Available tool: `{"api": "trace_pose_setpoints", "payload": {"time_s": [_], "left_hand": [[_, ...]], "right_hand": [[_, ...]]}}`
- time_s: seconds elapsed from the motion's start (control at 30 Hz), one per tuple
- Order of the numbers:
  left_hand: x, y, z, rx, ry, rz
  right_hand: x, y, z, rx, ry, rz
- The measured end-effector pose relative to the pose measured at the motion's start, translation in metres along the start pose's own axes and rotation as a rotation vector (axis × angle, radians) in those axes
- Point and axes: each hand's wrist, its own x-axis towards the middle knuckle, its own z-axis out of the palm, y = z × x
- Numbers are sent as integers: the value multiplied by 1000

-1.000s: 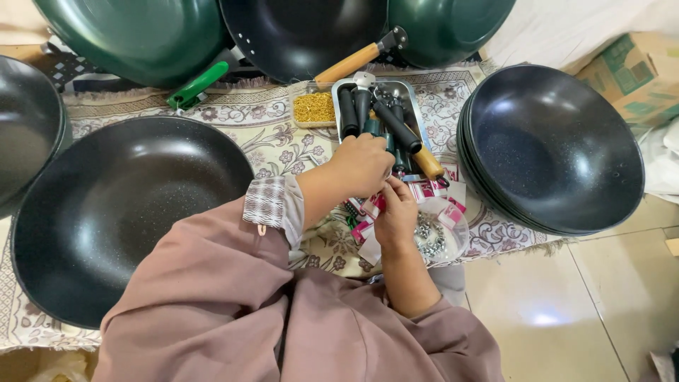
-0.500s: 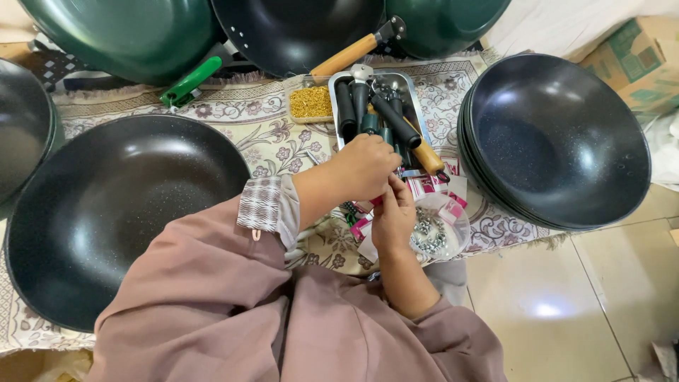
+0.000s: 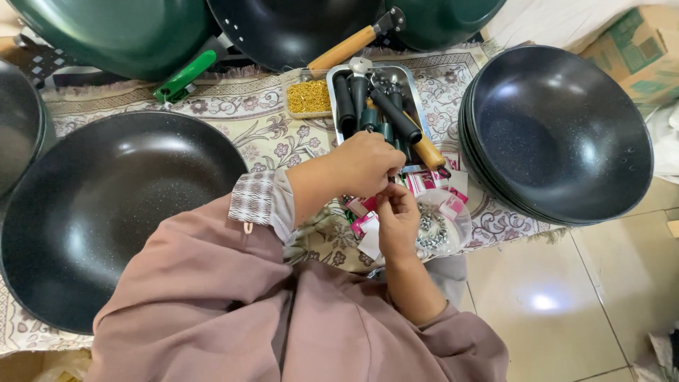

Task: Assembling a handle onto a wok using a manual tool and then wiping the interior surface with a cloth.

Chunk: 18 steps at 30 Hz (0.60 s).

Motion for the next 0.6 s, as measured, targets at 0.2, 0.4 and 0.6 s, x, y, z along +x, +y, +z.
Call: {"api": "trace_pose_setpoints", "payload": {"time_s": [0.2, 0.4, 0.6], "left_hand": [[-4, -3, 3, -135, 24, -22], [-8, 0, -4, -147, -18, -61], [-8, -11, 5, -285, -75, -195]], "right_hand": [[4, -16, -10, -137, -54, -98], [8, -25, -28, -296, -92, -243], [18, -58, -15, -526, -87, -597]]}}
